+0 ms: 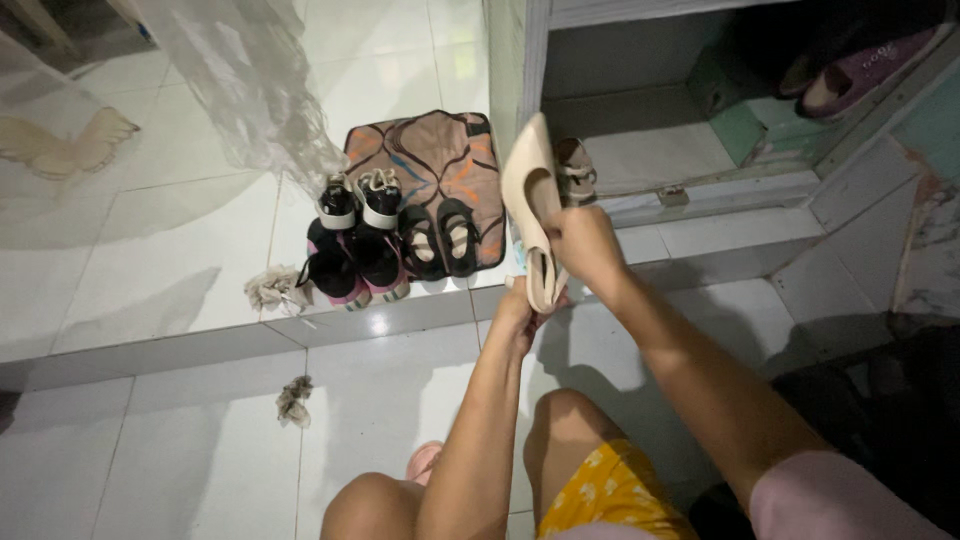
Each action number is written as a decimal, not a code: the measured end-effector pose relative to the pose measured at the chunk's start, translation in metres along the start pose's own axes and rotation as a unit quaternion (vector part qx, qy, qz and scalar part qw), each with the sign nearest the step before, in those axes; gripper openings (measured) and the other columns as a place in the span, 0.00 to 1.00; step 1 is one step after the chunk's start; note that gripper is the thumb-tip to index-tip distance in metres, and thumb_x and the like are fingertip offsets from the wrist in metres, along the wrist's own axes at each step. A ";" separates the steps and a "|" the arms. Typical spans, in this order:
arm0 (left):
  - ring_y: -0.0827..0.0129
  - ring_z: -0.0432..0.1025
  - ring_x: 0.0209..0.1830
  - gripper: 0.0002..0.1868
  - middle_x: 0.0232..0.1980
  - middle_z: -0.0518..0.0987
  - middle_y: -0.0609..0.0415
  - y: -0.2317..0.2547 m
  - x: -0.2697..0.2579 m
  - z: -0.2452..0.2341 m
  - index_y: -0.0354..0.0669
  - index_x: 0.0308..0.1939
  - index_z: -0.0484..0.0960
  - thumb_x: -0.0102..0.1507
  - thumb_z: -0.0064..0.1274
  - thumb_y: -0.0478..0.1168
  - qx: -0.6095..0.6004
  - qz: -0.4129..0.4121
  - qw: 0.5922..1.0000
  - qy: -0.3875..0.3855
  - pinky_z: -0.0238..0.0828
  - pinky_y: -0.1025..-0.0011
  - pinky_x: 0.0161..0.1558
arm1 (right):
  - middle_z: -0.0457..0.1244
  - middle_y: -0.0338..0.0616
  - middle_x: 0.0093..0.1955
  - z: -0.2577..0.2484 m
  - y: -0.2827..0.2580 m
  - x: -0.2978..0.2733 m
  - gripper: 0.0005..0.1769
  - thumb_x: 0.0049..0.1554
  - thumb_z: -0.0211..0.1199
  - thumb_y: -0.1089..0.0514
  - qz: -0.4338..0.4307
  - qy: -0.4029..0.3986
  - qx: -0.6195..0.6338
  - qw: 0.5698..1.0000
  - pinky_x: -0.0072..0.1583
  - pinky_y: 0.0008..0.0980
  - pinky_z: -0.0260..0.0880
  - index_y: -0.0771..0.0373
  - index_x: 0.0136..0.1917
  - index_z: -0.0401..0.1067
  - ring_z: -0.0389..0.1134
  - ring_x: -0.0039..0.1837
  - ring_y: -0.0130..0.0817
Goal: The person sits on the floor and wipes several pairs of shoes with a white cloth, including purple sneakers, beige high heels, and black-and-white sneakers. The person handles each shoe individually, wiping the exterior surfaces and then placing them back on a shelf.
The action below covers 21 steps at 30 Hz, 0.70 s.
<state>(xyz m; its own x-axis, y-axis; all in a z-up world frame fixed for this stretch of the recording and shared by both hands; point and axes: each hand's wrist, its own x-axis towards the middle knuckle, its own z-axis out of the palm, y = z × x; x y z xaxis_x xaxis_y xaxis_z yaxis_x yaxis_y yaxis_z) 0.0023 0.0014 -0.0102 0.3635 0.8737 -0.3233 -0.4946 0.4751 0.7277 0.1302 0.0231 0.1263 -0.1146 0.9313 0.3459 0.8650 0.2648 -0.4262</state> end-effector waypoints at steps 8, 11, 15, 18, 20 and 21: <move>0.70 0.76 0.27 0.20 0.35 0.83 0.48 0.001 0.001 0.016 0.39 0.46 0.79 0.74 0.42 0.53 -0.076 -0.033 0.996 -0.046 0.75 0.77 0.28 | 0.73 0.51 0.41 -0.053 -0.007 0.014 0.05 0.56 0.68 0.59 0.060 0.013 0.198 0.978 0.46 0.42 0.73 0.60 0.44 0.82 0.75 0.42 0.47; 0.67 0.80 0.31 0.21 0.36 0.84 0.49 0.012 -0.010 0.042 0.40 0.47 0.79 0.72 0.39 0.53 -0.042 -0.059 0.997 -0.009 0.80 0.76 0.34 | 0.71 0.55 0.45 -0.046 -0.016 0.037 0.10 0.53 0.64 0.67 -0.107 0.158 0.075 0.979 0.50 0.42 0.74 0.63 0.48 0.82 0.74 0.46 0.51; 0.70 0.80 0.30 0.25 0.36 0.85 0.53 0.022 -0.012 0.046 0.42 0.47 0.81 0.72 0.37 0.58 -0.008 -0.037 0.999 -0.015 0.73 0.76 0.30 | 0.70 0.56 0.44 -0.027 -0.018 0.027 0.13 0.48 0.63 0.67 -0.145 0.086 0.026 0.985 0.51 0.44 0.73 0.62 0.47 0.82 0.73 0.46 0.53; 0.68 0.79 0.30 0.24 0.34 0.84 0.52 0.019 -0.005 0.037 0.40 0.45 0.79 0.71 0.40 0.57 -0.036 -0.053 0.998 0.002 0.81 0.74 0.35 | 0.69 0.54 0.43 -0.021 -0.014 0.003 0.13 0.46 0.65 0.66 -0.138 0.050 -0.013 0.989 0.51 0.45 0.73 0.63 0.46 0.81 0.72 0.46 0.53; 0.72 0.75 0.25 0.22 0.32 0.82 0.56 0.013 -0.002 0.032 0.43 0.44 0.79 0.74 0.43 0.58 -0.049 -0.020 0.998 -0.026 0.78 0.76 0.30 | 0.69 0.54 0.44 -0.021 -0.010 -0.013 0.07 0.51 0.65 0.65 -0.097 0.028 -0.023 0.995 0.51 0.45 0.72 0.62 0.43 0.81 0.72 0.46 0.53; 0.74 0.72 0.23 0.21 0.31 0.81 0.57 0.012 -0.001 0.031 0.45 0.44 0.79 0.75 0.45 0.58 -0.055 -0.003 0.998 -0.040 0.76 0.77 0.28 | 0.70 0.53 0.42 -0.023 -0.008 -0.020 0.07 0.49 0.66 0.64 -0.096 0.017 -0.003 0.995 0.49 0.44 0.73 0.63 0.42 0.81 0.72 0.45 0.52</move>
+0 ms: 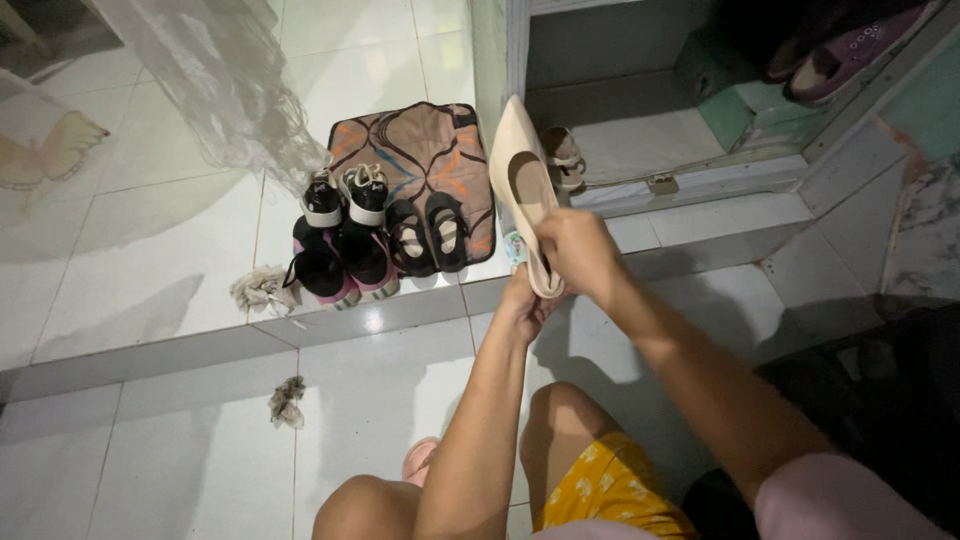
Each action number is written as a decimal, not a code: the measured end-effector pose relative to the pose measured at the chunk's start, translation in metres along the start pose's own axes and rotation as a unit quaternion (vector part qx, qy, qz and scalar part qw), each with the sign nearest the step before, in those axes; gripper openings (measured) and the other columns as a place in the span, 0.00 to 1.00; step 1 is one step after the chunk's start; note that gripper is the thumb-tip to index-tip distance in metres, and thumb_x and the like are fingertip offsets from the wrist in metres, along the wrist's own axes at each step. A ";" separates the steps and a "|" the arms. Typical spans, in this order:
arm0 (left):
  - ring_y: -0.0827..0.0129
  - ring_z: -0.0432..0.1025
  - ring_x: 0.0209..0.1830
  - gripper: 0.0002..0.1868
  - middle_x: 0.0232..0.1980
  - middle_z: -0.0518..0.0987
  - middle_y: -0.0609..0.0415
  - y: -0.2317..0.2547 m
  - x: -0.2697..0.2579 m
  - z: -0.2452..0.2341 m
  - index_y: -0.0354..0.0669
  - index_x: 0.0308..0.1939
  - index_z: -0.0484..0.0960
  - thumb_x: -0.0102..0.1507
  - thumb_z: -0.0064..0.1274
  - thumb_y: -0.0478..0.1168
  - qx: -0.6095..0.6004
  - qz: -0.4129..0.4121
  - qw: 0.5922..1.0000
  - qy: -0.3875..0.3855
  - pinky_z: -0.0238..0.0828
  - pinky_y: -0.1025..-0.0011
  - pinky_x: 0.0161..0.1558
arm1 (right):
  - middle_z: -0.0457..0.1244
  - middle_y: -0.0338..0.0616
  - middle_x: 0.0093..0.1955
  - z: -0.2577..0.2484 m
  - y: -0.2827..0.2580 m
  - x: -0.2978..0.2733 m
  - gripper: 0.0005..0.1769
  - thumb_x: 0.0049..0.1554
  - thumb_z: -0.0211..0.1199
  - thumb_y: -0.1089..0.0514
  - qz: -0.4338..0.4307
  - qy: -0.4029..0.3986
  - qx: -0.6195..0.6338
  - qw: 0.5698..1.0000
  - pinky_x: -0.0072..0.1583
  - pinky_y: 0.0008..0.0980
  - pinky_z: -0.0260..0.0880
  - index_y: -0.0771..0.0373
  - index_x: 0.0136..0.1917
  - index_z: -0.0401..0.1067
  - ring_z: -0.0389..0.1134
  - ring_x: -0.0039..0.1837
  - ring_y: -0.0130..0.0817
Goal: The person sits on the floor and wipes several pairs of shoes with a white cloth, including purple sneakers, beige high heels, and black-and-white sneakers. The person handles each shoe individually, wiping the exterior surfaces and then placing them back on a shelf.
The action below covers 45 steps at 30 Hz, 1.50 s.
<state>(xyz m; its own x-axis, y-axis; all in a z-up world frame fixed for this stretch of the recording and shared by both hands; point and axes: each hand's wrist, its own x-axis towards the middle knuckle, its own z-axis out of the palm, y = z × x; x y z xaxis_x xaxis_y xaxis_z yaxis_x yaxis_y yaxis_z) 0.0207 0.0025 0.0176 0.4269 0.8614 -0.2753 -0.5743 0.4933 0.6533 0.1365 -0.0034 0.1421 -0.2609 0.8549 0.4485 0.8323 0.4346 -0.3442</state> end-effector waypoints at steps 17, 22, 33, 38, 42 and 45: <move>0.66 0.76 0.43 0.21 0.43 0.80 0.61 -0.041 0.035 0.072 0.58 0.51 0.76 0.68 0.39 0.64 0.171 -0.244 0.954 -0.038 0.76 0.59 0.50 | 0.66 0.47 0.48 0.003 0.072 -0.115 0.19 0.58 0.65 0.58 0.317 0.167 0.167 0.919 0.50 0.36 0.70 0.69 0.57 0.65 0.69 0.49 0.32; 0.63 0.77 0.36 0.33 0.37 0.82 0.55 -0.040 0.059 0.092 0.47 0.46 0.80 0.68 0.28 0.67 0.265 -0.264 0.920 -0.117 0.74 0.60 0.46 | 0.63 0.45 0.51 -0.013 0.101 -0.111 0.17 0.60 0.59 0.63 0.366 0.229 0.352 0.831 0.49 0.34 0.72 0.67 0.61 0.63 0.67 0.49 0.31; 0.44 0.71 0.47 0.30 0.46 0.78 0.33 -0.012 0.149 0.050 0.27 0.48 0.77 0.65 0.37 0.56 0.529 0.186 0.828 0.026 0.67 0.49 0.51 | 0.64 0.36 0.41 0.011 0.197 -0.068 0.22 0.55 0.57 0.68 0.466 0.169 0.516 0.699 0.37 0.24 0.62 0.64 0.64 0.69 0.62 0.37 0.23; 0.37 0.72 0.52 0.24 0.50 0.77 0.26 0.005 0.256 0.017 0.19 0.50 0.75 0.66 0.58 0.44 0.496 0.431 0.696 0.290 0.69 0.46 0.55 | 0.61 0.34 0.38 0.032 0.242 -0.016 0.13 0.57 0.64 0.67 0.427 0.131 0.543 0.711 0.36 0.25 0.61 0.62 0.55 0.69 0.61 0.36 0.21; 0.60 0.76 0.36 0.22 0.43 0.80 0.43 0.012 0.310 -0.011 0.25 0.49 0.75 0.66 0.56 0.46 0.151 0.042 0.956 0.247 0.78 0.60 0.37 | 0.63 0.37 0.36 0.042 0.251 0.017 0.05 0.57 0.66 0.64 0.449 0.095 0.469 0.755 0.33 0.27 0.54 0.63 0.49 0.74 0.57 0.33 0.24; 0.72 0.66 0.24 0.17 0.34 0.81 0.54 0.016 0.316 -0.026 0.47 0.50 0.88 0.63 0.47 0.41 0.336 -0.069 0.919 0.194 0.60 0.70 0.21 | 0.62 0.36 0.35 0.046 0.255 0.028 0.04 0.58 0.64 0.64 0.453 0.135 0.509 0.719 0.32 0.26 0.52 0.63 0.48 0.75 0.56 0.32 0.23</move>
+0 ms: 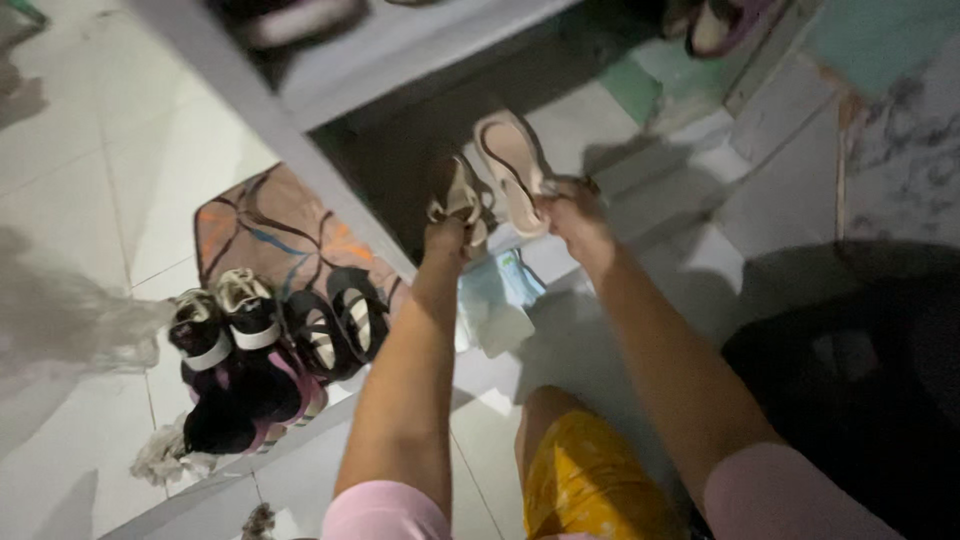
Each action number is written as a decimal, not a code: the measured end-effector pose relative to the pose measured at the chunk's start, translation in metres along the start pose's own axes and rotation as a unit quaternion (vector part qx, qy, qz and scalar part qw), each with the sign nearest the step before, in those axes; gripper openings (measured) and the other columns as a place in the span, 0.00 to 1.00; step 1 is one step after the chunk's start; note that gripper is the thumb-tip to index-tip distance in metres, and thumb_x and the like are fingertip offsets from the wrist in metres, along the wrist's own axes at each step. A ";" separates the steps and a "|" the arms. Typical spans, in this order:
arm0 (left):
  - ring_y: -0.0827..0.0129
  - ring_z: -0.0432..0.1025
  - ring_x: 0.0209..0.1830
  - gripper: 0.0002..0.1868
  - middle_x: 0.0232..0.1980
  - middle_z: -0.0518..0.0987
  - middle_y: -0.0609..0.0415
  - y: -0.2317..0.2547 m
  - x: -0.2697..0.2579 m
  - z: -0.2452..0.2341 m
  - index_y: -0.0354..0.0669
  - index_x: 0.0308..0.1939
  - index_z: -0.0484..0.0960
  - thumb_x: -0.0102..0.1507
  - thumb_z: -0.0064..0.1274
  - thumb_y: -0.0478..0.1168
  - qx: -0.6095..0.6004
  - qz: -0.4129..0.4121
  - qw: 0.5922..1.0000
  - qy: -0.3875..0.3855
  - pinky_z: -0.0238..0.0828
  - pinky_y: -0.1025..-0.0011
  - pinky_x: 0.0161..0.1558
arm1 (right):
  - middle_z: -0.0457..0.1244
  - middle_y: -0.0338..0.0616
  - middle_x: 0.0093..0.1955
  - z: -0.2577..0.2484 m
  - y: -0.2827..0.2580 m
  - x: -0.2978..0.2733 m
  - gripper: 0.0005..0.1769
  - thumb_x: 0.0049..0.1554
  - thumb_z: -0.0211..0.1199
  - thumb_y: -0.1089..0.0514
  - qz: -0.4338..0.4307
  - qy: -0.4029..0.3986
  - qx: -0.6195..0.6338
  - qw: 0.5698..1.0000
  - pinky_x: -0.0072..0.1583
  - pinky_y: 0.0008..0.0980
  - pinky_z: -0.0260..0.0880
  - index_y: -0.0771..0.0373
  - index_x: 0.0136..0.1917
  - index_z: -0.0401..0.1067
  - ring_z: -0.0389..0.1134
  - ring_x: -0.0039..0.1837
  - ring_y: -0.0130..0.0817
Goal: The person sits on the floor and wipes several pairs of shoes with a white cloth, including purple sneakers, beige high heels, and black-and-white sneakers. The person handles each shoe individually, wiping the exterior surfaces and then placing them back on a shelf.
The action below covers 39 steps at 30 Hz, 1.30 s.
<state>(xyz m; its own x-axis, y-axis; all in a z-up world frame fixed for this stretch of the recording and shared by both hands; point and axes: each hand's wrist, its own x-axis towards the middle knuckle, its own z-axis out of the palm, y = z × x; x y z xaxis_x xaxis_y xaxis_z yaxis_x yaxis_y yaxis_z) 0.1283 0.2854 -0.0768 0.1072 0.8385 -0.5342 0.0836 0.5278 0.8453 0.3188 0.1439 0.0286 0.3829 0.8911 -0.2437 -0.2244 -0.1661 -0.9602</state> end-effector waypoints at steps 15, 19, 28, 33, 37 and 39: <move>0.65 0.74 0.34 0.11 0.43 0.79 0.48 0.059 -0.048 0.196 0.36 0.51 0.76 0.64 0.50 0.30 -0.178 0.097 0.972 -0.121 0.72 0.68 0.28 | 0.60 0.37 0.39 -0.179 0.019 0.148 0.21 0.57 0.66 0.63 -0.213 -0.062 0.000 0.975 0.38 0.29 0.63 0.62 0.64 0.70 0.59 0.37 0.24; 0.66 0.73 0.46 0.29 0.56 0.72 0.56 0.073 -0.008 0.216 0.41 0.62 0.61 0.59 0.46 0.21 -0.181 0.137 0.971 -0.080 0.72 0.70 0.35 | 0.63 0.39 0.50 -0.168 0.022 0.170 0.22 0.59 0.68 0.62 -0.268 0.105 -0.199 0.937 0.45 0.32 0.67 0.61 0.66 0.67 0.64 0.46 0.28; 0.67 0.73 0.50 0.26 0.55 0.74 0.51 0.058 0.056 0.215 0.38 0.63 0.65 0.62 0.48 0.21 -0.097 0.208 0.973 -0.025 0.76 0.71 0.47 | 0.66 0.44 0.59 -0.126 -0.004 0.191 0.26 0.59 0.57 0.70 -0.243 0.097 -0.068 0.963 0.60 0.30 0.67 0.57 0.69 0.69 0.66 0.58 0.35; 0.57 0.64 0.41 0.14 0.44 0.67 0.49 0.045 0.105 0.216 0.45 0.45 0.59 0.67 0.51 0.38 -0.558 0.046 0.799 -0.218 0.78 0.52 0.52 | 0.67 0.46 0.64 -0.109 0.000 0.232 0.29 0.56 0.53 0.72 -0.230 0.134 -0.128 0.955 0.63 0.30 0.66 0.59 0.70 0.67 0.67 0.63 0.36; 0.59 0.68 0.46 0.15 0.48 0.72 0.50 0.064 0.131 0.218 0.41 0.49 0.66 0.65 0.54 0.40 -0.116 0.183 0.976 -0.023 0.76 0.58 0.54 | 0.61 0.50 0.69 -0.102 0.011 0.271 0.31 0.57 0.57 0.70 -0.216 0.168 -0.097 0.957 0.64 0.32 0.62 0.65 0.73 0.58 0.64 0.67 0.41; 0.59 0.68 0.47 0.16 0.49 0.72 0.49 0.075 0.137 0.222 0.41 0.50 0.66 0.65 0.54 0.41 -0.074 0.229 0.971 -0.003 0.75 0.59 0.55 | 0.60 0.54 0.71 -0.102 0.016 0.284 0.33 0.56 0.57 0.71 -0.244 0.184 -0.109 0.946 0.65 0.35 0.61 0.68 0.74 0.56 0.62 0.69 0.46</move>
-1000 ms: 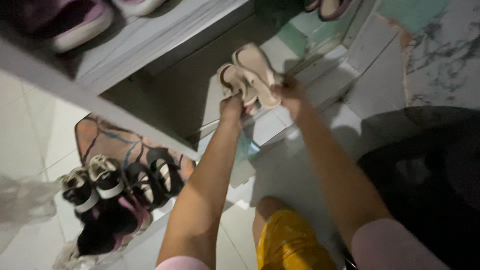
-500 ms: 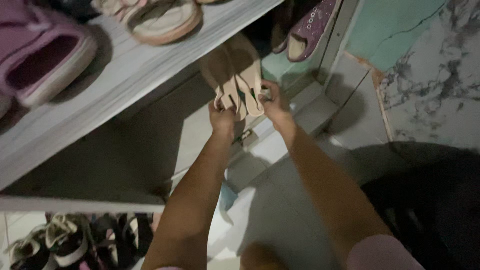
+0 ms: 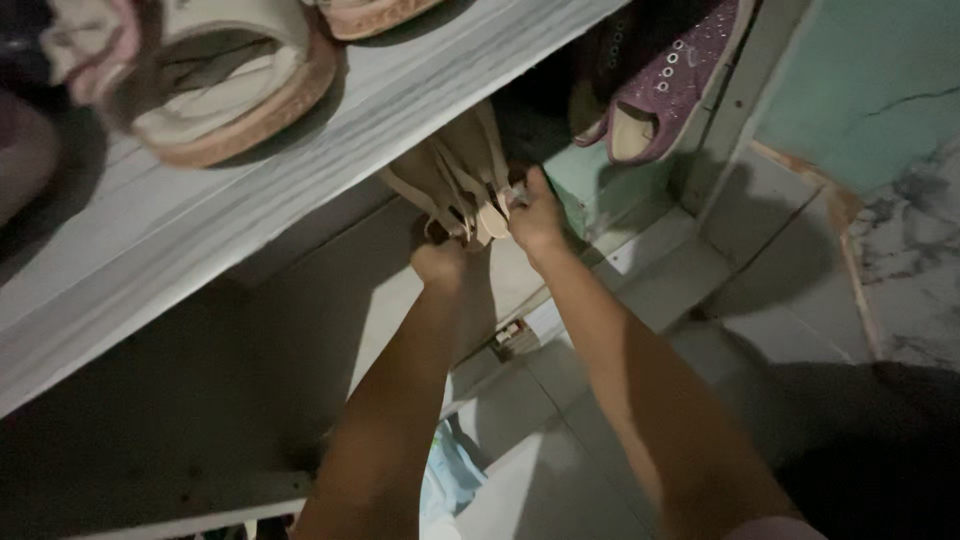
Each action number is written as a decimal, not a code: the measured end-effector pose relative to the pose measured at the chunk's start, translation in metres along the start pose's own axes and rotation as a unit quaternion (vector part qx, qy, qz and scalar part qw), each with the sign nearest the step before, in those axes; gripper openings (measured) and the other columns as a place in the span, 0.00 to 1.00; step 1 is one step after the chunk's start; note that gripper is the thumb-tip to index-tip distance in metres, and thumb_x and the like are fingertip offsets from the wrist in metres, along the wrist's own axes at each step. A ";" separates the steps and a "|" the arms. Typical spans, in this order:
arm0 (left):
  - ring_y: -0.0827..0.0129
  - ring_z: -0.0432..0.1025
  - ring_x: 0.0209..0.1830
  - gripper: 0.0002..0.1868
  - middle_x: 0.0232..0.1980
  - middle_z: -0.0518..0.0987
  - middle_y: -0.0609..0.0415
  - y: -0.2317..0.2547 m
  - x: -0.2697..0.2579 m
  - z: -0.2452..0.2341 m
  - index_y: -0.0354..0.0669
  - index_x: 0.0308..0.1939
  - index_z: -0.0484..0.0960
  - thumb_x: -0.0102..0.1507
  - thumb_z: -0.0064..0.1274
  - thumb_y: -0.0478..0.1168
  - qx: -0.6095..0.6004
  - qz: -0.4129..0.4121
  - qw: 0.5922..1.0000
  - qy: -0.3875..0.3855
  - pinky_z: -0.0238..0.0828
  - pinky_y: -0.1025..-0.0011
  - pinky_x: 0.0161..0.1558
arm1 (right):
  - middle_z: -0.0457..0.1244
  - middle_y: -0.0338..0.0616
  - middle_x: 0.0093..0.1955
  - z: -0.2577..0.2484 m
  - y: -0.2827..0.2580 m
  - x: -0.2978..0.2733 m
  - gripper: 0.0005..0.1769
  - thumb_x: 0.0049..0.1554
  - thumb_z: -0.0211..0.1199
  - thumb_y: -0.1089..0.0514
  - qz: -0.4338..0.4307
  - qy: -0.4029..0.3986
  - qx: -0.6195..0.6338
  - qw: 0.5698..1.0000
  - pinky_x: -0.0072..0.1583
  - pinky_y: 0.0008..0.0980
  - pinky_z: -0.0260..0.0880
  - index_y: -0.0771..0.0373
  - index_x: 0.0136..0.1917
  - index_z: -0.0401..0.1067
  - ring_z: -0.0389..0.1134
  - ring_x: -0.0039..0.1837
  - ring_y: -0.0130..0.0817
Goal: The person sits on the floor and wipes several pairs of shoes with a white cloth, including purple sneakers, beige high heels, and black-and-white sneakers. The person handles each shoe individually, wiping the exterior surfaces and then placing them back on a shelf.
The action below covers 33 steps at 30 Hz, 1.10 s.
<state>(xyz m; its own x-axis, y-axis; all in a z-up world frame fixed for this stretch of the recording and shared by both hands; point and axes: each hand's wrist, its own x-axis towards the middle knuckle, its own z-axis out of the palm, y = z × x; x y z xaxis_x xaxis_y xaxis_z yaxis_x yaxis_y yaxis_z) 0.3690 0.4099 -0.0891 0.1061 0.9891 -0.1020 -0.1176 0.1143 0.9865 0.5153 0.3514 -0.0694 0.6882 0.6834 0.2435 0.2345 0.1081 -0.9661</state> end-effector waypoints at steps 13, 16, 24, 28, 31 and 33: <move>0.59 0.68 0.58 0.23 0.59 0.71 0.48 0.025 0.037 0.012 0.41 0.60 0.66 0.66 0.50 0.48 0.199 0.072 0.977 -0.009 0.67 0.64 0.62 | 0.67 0.63 0.56 0.008 0.012 0.018 0.16 0.54 0.65 0.66 0.079 -0.029 -0.306 0.948 0.59 0.46 0.70 0.69 0.56 0.70 0.69 0.58 0.56; 0.59 0.68 0.60 0.25 0.61 0.71 0.48 0.036 0.037 0.021 0.41 0.63 0.66 0.66 0.49 0.49 0.273 0.070 0.959 -0.028 0.65 0.65 0.64 | 0.69 0.61 0.56 0.012 0.012 0.023 0.11 0.55 0.67 0.64 0.041 -0.012 -0.343 0.938 0.61 0.43 0.72 0.67 0.53 0.74 0.72 0.58 0.52; 0.58 0.66 0.67 0.28 0.67 0.70 0.47 0.015 0.068 0.032 0.42 0.69 0.65 0.68 0.42 0.51 0.066 0.008 0.991 -0.114 0.61 0.67 0.68 | 0.67 0.63 0.54 0.018 -0.015 -0.005 0.07 0.62 0.60 0.66 -0.017 0.064 -0.274 0.959 0.58 0.52 0.66 0.68 0.54 0.72 0.67 0.56 0.61; 0.55 0.62 0.71 0.24 0.71 0.67 0.44 -0.011 0.094 0.037 0.40 0.72 0.63 0.75 0.31 0.47 -0.085 0.054 0.987 -0.121 0.60 0.62 0.70 | 0.65 0.60 0.55 0.018 -0.031 -0.020 0.10 0.57 0.61 0.65 -0.007 0.062 -0.287 0.956 0.58 0.52 0.67 0.69 0.53 0.69 0.67 0.58 0.60; 0.54 0.65 0.69 0.24 0.69 0.70 0.38 -0.011 0.091 0.036 0.37 0.70 0.66 0.77 0.33 0.49 0.555 0.212 0.804 -0.038 0.63 0.61 0.71 | 0.64 0.61 0.59 0.010 -0.043 -0.034 0.16 0.58 0.59 0.67 -0.086 0.102 -0.262 0.956 0.61 0.52 0.67 0.69 0.60 0.67 0.66 0.61 0.60; 0.52 0.68 0.67 0.24 0.65 0.75 0.36 -0.006 0.061 0.034 0.35 0.66 0.73 0.74 0.39 0.50 0.499 0.106 0.860 -0.025 0.65 0.61 0.70 | 0.63 0.62 0.64 0.005 -0.052 -0.052 0.21 0.61 0.57 0.68 -0.135 0.115 -0.219 0.960 0.63 0.50 0.67 0.69 0.67 0.64 0.64 0.64 0.60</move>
<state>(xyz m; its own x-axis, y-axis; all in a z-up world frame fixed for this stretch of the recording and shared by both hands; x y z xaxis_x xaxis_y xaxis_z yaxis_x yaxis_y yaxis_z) 0.4094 0.4669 -0.0974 0.2319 0.9698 0.0750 0.7634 -0.2292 0.6038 0.4636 0.3138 -0.0324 0.6833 0.4912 0.5403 0.6563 -0.0889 -0.7492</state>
